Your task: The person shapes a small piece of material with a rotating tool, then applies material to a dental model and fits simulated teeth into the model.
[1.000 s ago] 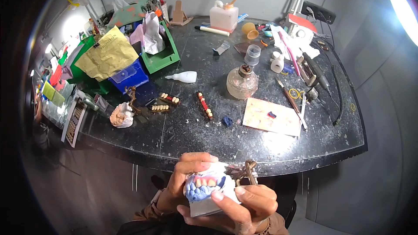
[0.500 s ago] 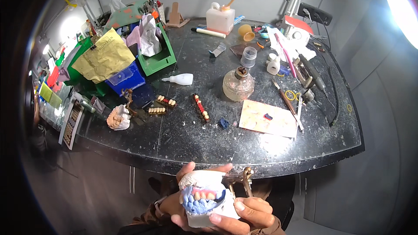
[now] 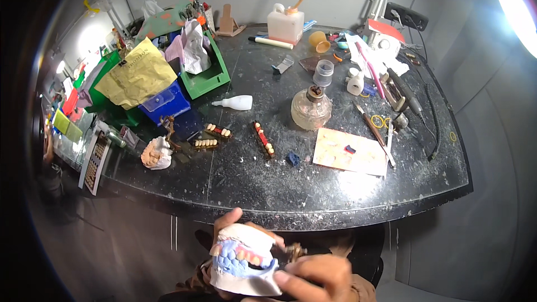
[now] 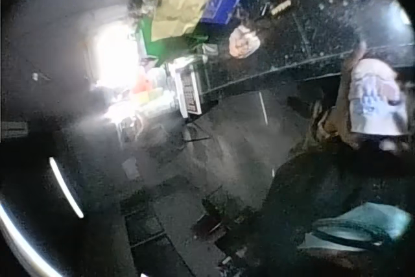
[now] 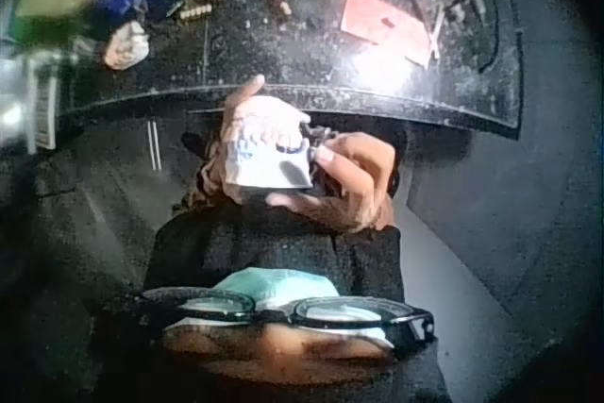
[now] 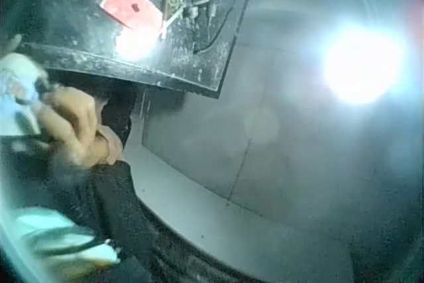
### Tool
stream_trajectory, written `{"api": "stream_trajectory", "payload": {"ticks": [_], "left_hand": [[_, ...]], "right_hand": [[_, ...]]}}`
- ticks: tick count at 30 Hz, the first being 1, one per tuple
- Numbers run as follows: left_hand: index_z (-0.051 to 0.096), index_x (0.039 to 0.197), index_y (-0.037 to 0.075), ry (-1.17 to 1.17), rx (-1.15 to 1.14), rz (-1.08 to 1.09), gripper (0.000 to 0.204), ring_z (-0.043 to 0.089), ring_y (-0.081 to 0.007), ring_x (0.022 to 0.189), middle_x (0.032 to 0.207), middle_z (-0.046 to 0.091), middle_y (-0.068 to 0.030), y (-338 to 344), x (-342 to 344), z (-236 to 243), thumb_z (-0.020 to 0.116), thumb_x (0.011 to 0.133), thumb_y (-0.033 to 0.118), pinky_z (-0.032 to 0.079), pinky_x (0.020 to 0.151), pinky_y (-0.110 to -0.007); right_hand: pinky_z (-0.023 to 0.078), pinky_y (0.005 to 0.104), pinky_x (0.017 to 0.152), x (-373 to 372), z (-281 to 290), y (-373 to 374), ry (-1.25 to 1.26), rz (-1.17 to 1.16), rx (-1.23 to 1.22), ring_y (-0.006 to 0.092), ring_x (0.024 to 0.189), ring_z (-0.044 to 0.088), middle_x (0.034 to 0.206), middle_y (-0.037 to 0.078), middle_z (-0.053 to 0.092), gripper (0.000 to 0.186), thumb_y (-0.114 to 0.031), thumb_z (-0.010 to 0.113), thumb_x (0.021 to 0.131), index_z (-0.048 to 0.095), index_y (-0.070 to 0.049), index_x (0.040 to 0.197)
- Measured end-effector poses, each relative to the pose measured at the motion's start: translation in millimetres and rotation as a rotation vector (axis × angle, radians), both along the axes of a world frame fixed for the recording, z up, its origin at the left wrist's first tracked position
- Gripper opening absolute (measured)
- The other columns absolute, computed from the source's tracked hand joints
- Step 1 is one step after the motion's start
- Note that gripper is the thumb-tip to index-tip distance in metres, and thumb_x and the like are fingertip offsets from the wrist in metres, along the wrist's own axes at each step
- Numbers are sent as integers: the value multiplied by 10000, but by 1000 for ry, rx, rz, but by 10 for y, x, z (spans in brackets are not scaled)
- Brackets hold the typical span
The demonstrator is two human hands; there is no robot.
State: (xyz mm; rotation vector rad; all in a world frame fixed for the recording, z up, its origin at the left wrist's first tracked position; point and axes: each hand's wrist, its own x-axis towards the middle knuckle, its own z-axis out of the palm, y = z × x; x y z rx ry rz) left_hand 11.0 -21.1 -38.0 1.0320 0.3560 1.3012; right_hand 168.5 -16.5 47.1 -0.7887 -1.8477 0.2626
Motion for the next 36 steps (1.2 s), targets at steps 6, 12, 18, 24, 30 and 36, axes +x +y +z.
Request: {"api": "stream_trajectory", "payload": {"ticks": [6, 12, 18, 24, 30, 36], "left_hand": [[273, 1299, -31, -138, -277, 204, 539, 591, -215, 870, 1017, 552, -218, -227, -50, 87, 502, 876, 212, 491, 799, -329], [283, 1286, -50, -242, -350, 169, 557, 587, -204, 872, 1026, 546, -233, -249, -29, 128, 519, 868, 233, 495, 758, -300], [328, 1269, -31, -32, -352, 249, 521, 588, -191, 869, 1018, 564, -200, -280, -43, 120, 555, 857, 193, 492, 748, -287], [333, 1277, -9, 190, -390, 215, 524, 585, -179, 866, 1010, 573, -184, -370, -136, -103, 569, 853, 190, 483, 761, -292], [328, 1287, 4, 160, -476, 221, 501, 584, -169, 860, 1012, 568, -182, -363, -140, 20, 538, 870, 186, 483, 762, -289], [269, 1342, 131, -117, -386, 59, 591, 562, -279, 823, 934, 516, -273, -191, -123, 31, 483, 849, 375, 508, 706, -387]], "right_hand": [[485, 254, 590, -119, -232, 305, 30, 411, -342, 183, 738, 576, 842, 103, 507, 659, -405, 852, 508, 587, -11, 966], [445, 263, 583, -136, -246, 340, 80, 396, -235, 194, 715, 528, 856, 113, 494, 601, -425, 802, 558, 596, -8, 938], [413, 306, 633, -113, -312, 354, 76, 458, -166, 225, 748, 504, 880, 129, 485, 598, -406, 783, 557, 612, 7, 954], [414, 309, 644, -88, -319, 334, 29, 446, -165, 230, 763, 503, 888, 131, 487, 616, -416, 784, 550, 622, 13, 961], [420, 307, 636, -85, -342, 295, 39, 456, -162, 233, 759, 508, 881, 127, 488, 637, -451, 777, 560, 621, 24, 954], [425, 258, 550, -181, -485, 267, 221, 399, -161, 184, 668, 506, 822, 89, 483, 543, -469, 752, 628, 609, -29, 913]]}}
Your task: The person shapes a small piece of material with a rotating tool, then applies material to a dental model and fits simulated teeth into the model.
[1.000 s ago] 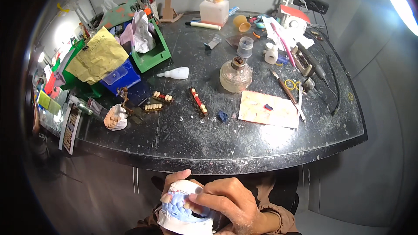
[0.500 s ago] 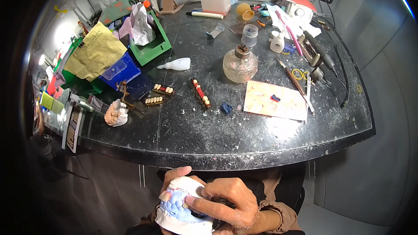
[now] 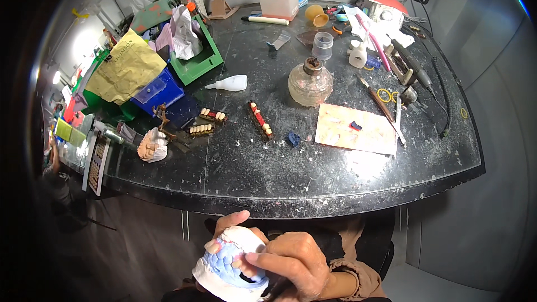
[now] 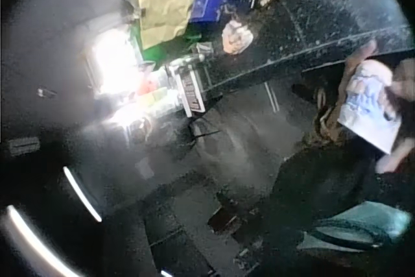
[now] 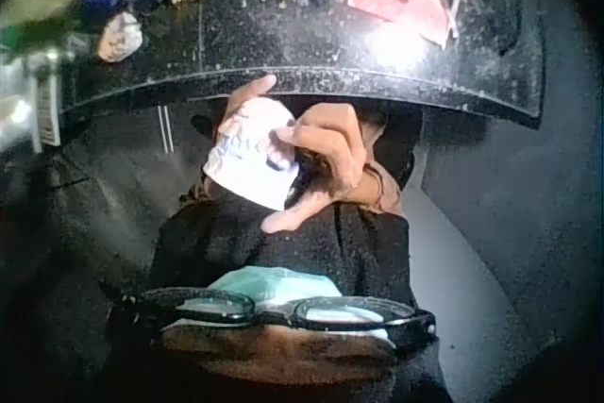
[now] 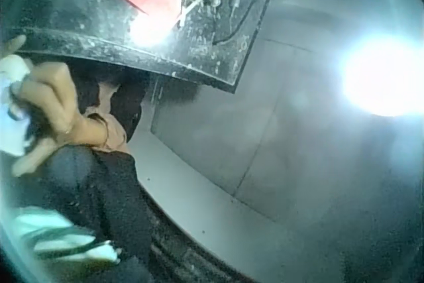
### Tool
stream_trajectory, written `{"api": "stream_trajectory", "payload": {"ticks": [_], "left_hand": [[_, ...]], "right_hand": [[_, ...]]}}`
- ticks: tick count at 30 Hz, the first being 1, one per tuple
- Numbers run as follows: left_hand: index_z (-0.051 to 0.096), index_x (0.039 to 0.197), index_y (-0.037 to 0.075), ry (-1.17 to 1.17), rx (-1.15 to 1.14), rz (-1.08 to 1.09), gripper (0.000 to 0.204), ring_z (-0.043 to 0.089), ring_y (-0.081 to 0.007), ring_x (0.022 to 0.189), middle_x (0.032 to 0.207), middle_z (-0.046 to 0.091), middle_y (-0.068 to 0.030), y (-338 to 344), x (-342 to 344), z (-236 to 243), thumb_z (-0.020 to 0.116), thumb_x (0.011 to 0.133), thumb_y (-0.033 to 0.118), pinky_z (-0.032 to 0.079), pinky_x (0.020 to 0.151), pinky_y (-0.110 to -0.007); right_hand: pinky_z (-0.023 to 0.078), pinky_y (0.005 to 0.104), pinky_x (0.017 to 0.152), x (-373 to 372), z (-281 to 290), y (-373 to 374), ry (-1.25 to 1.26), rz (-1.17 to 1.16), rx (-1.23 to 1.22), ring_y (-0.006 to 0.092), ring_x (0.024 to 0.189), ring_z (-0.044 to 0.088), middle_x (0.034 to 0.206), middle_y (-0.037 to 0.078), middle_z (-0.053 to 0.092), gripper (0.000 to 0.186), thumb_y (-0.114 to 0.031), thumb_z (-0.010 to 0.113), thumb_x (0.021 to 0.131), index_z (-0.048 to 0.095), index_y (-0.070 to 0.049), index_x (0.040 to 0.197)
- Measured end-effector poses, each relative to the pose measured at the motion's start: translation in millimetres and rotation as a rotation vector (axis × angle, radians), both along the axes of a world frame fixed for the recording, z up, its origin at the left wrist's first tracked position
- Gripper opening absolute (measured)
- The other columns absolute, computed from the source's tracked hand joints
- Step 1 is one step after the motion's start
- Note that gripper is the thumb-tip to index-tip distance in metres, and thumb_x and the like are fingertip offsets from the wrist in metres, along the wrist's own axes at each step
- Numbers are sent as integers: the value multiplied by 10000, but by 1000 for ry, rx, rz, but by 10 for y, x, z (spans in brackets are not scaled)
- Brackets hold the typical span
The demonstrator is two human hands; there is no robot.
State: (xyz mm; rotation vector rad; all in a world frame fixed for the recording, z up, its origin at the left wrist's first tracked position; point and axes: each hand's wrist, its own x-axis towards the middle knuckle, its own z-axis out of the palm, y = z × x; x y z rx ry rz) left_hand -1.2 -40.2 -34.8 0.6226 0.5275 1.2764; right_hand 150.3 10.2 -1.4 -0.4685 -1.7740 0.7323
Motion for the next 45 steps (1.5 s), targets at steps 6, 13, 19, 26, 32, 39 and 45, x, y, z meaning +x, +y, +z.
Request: {"api": "stream_trajectory", "payload": {"ticks": [6, 13, 19, 26, 32, 39, 45], "left_hand": [[219, 1340, -23, -177, -27, -107, 832, 552, -232, 952, 1095, 503, -230, -89, -109, -16, 514, 794, 532, 453, 829, -354], [297, 1249, -165, 171, 59, -64, 1272, 564, -250, 957, 1164, 477, -247, -43, -118, 62, 465, 506, 855, 448, 849, -334], [281, 1264, -163, -171, 336, 20, 1048, 572, -278, 953, 1104, 507, -266, 32, -44, -136, 552, 520, 523, 442, 868, -329], [274, 1269, -153, -28, 51, -140, 1095, 579, -258, 913, 1045, 532, -245, 3, -134, 73, 593, 505, 562, 448, 831, -321], [243, 1254, -185, -262, 43, -118, 1154, 571, -279, 896, 988, 516, -242, -59, -43, -69, 621, 517, 618, 468, 780, -343], [193, 1254, -203, -817, 30, -323, 1177, 551, -295, 898, 950, 491, -235, 78, -85, -96, 623, 535, 624, 474, 730, -362], [193, 1254, -202, -686, 22, -251, 1182, 551, -292, 896, 951, 493, -234, 31, -97, -105, 622, 533, 630, 474, 730, -360]], "right_hand": [[505, 275, 539, 95, -84, 67, 122, 209, -87, 186, 647, 552, 804, 90, 498, 244, -251, 647, 806, 571, -23, 848], [481, 283, 596, 72, -11, 159, 117, 257, -181, 175, 706, 590, 789, 85, 599, 209, -39, 723, 667, 655, -16, 863], [485, 298, 605, 134, 82, 264, -14, 421, -164, 191, 723, 592, 798, 102, 590, 222, -37, 714, 677, 619, 16, 871], [500, 313, 634, 227, 160, 342, -168, 556, -116, 219, 754, 596, 847, 125, 569, 186, -71, 597, 756, 599, 29, 913], [503, 305, 622, 194, 161, 297, -178, 548, -82, 196, 733, 597, 848, 124, 568, 191, -86, 578, 769, 604, 26, 920], [458, 229, 499, 102, 21, 97, 22, 157, -27, 113, 605, 567, 702, 25, 580, 298, -196, 778, 642, 675, -55, 883], [388, 209, 462, 92, 91, 137, -128, 111, 58, 91, 567, 516, 672, -17, 563, 335, -276, 777, 635, 690, -143, 930]]}}
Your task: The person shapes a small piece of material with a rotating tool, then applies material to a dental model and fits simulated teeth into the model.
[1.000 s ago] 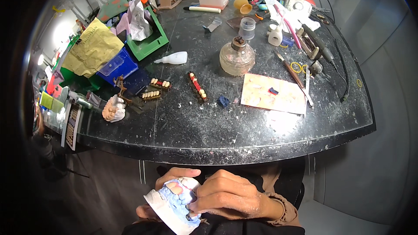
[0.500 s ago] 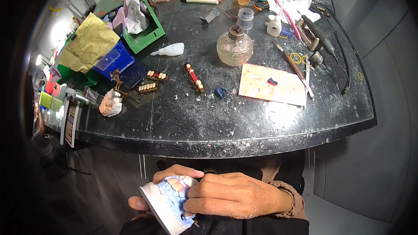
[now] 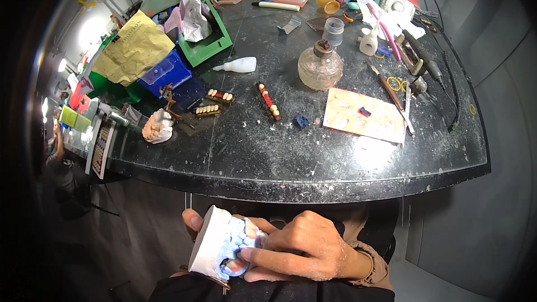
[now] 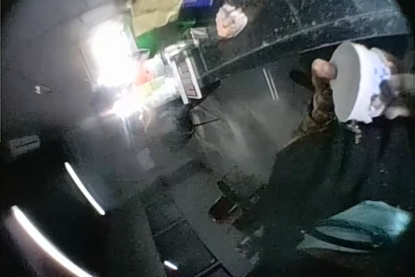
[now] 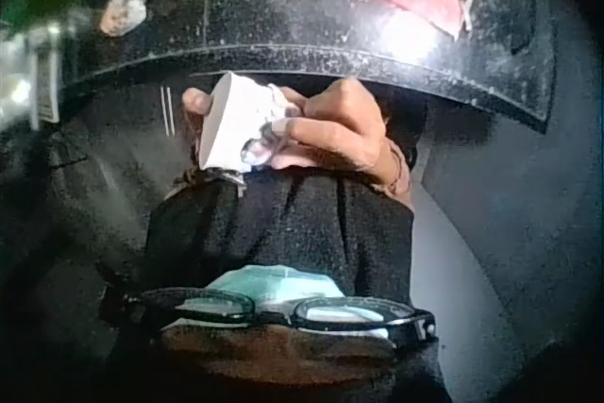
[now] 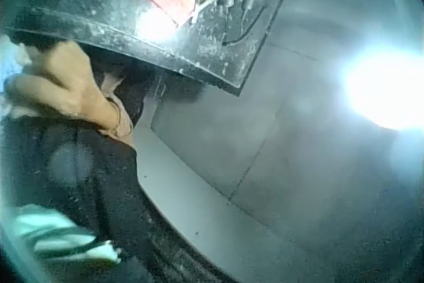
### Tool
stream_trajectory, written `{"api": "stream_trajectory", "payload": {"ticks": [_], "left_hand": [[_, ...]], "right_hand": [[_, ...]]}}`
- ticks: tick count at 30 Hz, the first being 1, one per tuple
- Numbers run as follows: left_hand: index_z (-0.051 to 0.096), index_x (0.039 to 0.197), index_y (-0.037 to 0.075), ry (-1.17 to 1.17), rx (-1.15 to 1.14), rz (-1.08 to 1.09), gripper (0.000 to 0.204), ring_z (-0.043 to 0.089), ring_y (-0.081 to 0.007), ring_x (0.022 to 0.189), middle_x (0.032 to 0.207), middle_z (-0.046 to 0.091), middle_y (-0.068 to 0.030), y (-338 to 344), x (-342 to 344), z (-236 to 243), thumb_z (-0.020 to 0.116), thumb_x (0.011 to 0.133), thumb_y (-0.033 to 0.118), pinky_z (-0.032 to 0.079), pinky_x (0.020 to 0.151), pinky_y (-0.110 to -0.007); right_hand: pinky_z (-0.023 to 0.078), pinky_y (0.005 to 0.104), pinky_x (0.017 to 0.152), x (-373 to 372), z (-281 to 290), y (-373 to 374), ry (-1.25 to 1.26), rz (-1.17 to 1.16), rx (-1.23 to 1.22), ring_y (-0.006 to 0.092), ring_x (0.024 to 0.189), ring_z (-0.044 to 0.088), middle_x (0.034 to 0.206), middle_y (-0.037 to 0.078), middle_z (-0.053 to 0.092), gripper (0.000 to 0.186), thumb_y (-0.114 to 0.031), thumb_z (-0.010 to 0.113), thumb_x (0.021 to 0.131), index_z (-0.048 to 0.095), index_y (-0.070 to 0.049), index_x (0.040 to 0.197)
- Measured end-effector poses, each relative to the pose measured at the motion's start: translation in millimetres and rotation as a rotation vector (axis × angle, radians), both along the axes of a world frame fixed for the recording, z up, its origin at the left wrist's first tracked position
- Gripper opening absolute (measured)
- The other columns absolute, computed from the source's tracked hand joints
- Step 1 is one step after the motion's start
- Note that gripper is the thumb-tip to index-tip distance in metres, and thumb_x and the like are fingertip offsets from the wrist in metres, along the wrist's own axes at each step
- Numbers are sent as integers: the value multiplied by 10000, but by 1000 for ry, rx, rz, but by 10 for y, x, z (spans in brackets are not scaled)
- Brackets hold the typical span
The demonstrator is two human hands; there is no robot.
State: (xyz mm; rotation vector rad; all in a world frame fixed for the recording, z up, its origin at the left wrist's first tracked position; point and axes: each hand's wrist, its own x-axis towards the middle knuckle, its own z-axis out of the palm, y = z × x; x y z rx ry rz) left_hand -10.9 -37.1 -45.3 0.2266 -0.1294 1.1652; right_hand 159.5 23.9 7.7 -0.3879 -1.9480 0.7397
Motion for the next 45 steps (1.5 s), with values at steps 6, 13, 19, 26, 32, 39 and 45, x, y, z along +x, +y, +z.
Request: {"api": "stream_trajectory", "payload": {"ticks": [6, 13, 19, 26, 32, 39, 45], "left_hand": [[194, 1254, -200, 40, 1, 27, 1186, 551, -289, 894, 952, 494, -232, -16, 6, 15, 622, 530, 636, 473, 730, -358], [195, 1255, -199, 72, 0, 28, 1191, 552, -285, 891, 953, 497, -231, -37, 33, 19, 621, 527, 643, 473, 729, -356], [196, 1255, -197, 96, -8, 41, 1196, 552, -282, 889, 954, 498, -229, -43, 38, 20, 621, 524, 649, 473, 729, -355], [198, 1255, -195, 125, -14, 85, 1201, 552, -279, 886, 955, 500, -228, -57, -18, 34, 620, 521, 656, 472, 729, -353], [198, 1255, -194, 137, -20, 98, 1205, 553, -276, 884, 956, 502, -227, -58, -27, 29, 620, 519, 662, 472, 728, -351], [200, 1255, -192, 159, -21, 109, 1210, 553, -272, 881, 957, 504, -225, -63, -13, 47, 620, 516, 669, 472, 728, -349], [200, 1255, -191, 169, -16, 116, 1215, 553, -269, 879, 957, 506, -224, -42, -10, 57, 619, 513, 675, 471, 727, -347]], "right_hand": [[366, 228, 493, 38, -10, 22, -79, 91, 43, 89, 585, 469, 711, -35, 533, 382, -306, 762, 659, 669, -163, 1001], [345, 229, 487, 37, -15, 2, -132, 73, 55, 77, 590, 454, 691, -59, 509, 374, -372, 790, 580, 699, -192, 895], [326, 209, 491, 6, -74, -14, -23, 24, 179, 86, 587, 450, 694, -50, 525, 330, -299, 766, 661, 680, -143, 939], [379, 229, 482, 11, -104, -48, 74, 86, 2, 103, 578, 502, 677, -25, 540, 362, -318, 777, 637, 671, -107, 911], [397, 240, 485, -32, -153, -90, 195, 30, 33, 119, 573, 515, 686, -8, 548, 371, -335, 795, 608, 658, -104, 864], [407, 243, 492, -12, -149, -93, 183, 57, 23, 123, 579, 521, 708, -2, 554, 370, -333, 795, 615, 656, -101, 868], [408, 246, 485, -40, -162, -96, 200, 53, 14, 122, 571, 517, 707, -6, 552, 347, -327, 794, 620, 660, -104, 849]]}}
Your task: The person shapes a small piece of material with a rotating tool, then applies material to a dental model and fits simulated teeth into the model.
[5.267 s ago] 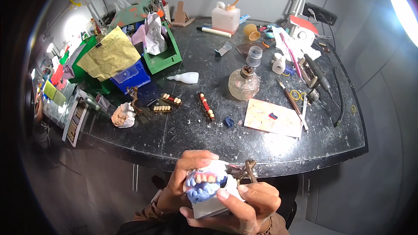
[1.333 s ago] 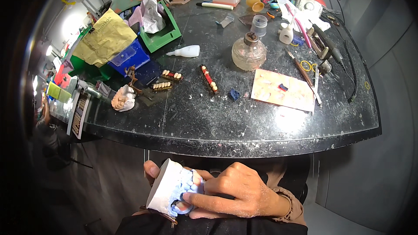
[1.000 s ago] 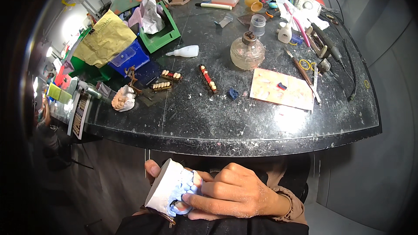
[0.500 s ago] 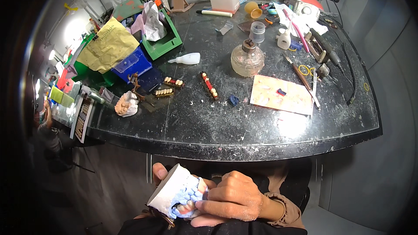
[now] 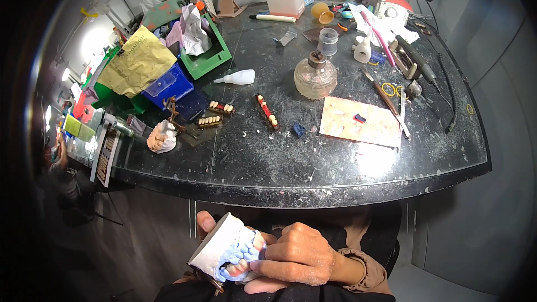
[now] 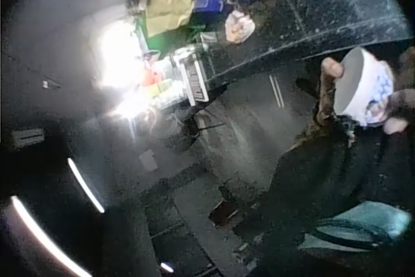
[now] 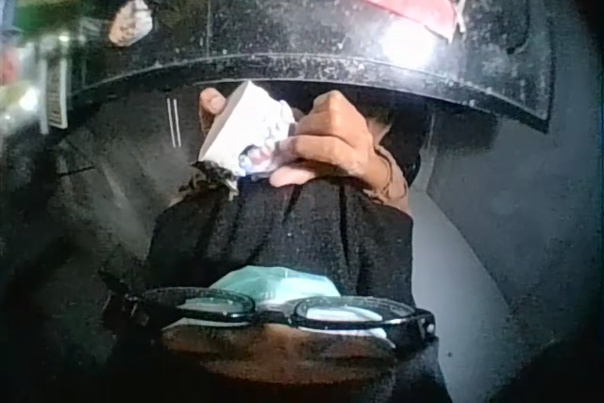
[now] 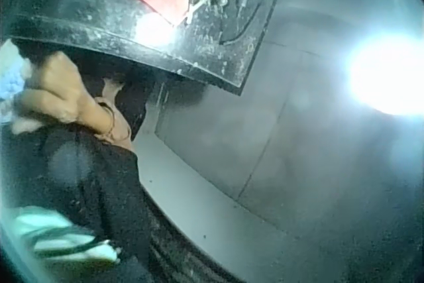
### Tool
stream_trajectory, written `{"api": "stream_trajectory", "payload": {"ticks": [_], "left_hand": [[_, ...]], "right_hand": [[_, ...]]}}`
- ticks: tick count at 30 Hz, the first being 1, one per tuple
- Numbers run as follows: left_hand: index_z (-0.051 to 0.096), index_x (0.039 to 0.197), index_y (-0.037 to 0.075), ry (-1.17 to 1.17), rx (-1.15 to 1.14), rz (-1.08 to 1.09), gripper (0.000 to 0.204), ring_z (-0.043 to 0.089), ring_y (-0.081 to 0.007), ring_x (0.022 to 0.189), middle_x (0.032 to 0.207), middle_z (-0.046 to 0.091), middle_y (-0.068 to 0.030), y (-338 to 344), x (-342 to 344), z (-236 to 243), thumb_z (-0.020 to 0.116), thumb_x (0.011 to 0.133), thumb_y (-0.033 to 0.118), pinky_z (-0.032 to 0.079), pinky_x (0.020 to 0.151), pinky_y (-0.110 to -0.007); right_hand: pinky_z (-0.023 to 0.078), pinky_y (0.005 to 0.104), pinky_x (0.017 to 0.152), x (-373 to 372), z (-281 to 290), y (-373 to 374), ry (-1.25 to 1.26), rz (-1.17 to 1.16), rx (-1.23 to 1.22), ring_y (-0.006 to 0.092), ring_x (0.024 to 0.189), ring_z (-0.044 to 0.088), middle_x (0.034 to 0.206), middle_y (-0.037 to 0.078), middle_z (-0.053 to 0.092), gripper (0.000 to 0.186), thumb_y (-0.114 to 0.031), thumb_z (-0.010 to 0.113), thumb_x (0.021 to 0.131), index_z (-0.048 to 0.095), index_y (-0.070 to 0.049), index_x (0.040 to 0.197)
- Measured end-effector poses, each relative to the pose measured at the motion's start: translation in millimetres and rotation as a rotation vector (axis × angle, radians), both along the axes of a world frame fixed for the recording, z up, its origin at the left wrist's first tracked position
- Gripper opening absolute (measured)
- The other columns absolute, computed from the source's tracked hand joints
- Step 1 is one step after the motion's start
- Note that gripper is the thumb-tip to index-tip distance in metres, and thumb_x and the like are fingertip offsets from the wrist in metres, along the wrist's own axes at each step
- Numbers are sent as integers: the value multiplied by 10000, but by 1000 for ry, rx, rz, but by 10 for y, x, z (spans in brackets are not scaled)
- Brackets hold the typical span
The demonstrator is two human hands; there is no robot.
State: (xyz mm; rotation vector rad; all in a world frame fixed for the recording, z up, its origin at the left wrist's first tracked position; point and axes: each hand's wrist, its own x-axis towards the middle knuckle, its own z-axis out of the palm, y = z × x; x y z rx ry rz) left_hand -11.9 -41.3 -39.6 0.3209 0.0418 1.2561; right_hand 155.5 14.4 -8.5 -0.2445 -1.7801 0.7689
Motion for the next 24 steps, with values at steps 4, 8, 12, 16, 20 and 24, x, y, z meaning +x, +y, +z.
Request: {"api": "stream_trajectory", "payload": {"ticks": [4, 8, 12, 16, 20, 24], "left_hand": [[201, 1255, -190, 8, 0, 4, 1217, 554, -267, 877, 958, 507, -223, 0, 5, -1, 619, 512, 679, 471, 727, -346], [202, 1255, -189, 12, -1, 10, 1220, 554, -265, 876, 958, 508, -222, -1, 2, 7, 619, 510, 683, 471, 727, -345], [202, 1255, -188, 13, -7, 18, 1223, 554, -263, 874, 959, 510, -221, -2, -9, 3, 618, 508, 687, 471, 727, -344], [203, 1255, -187, 5, -14, 20, 1226, 554, -261, 873, 959, 511, -221, -13, -10, -16, 618, 507, 691, 471, 726, -342], [204, 1255, -186, -2, -14, 27, 1229, 555, -259, 871, 960, 512, -220, -25, -21, -12, 618, 505, 695, 470, 726, -341], [204, 1256, -185, -3, -13, 24, 1232, 555, -257, 870, 961, 513, -219, -33, -27, -10, 617, 503, 699, 470, 726, -340]], "right_hand": [[391, 233, 462, -11, -2, -5, -5, -28, 41, 117, 551, 493, 689, -13, 536, 310, -329, 793, 628, 666, -130, 829], [376, 224, 452, -27, -19, -23, 3, -61, 76, 111, 543, 474, 681, -16, 522, 274, -336, 787, 641, 674, -156, 813], [364, 222, 448, -22, -19, -20, -16, -72, 102, 107, 548, 461, 687, -19, 512, 249, -335, 776, 658, 684, -169, 819], [363, 221, 450, -12, 0, -19, -26, -65, 112, 109, 550, 455, 699, -17, 508, 242, -327, 770, 667, 686, -167, 829], [367, 221, 454, -15, -24, -21, -25, -57, 114, 109, 551, 461, 705, -11, 511, 259, -330, 777, 657, 682, -168, 835], [369, 223, 453, -13, -53, -26, -11, -50, 81, 108, 551, 471, 707, -5, 518, 283, -334, 787, 640, 676, -172, 844]]}}
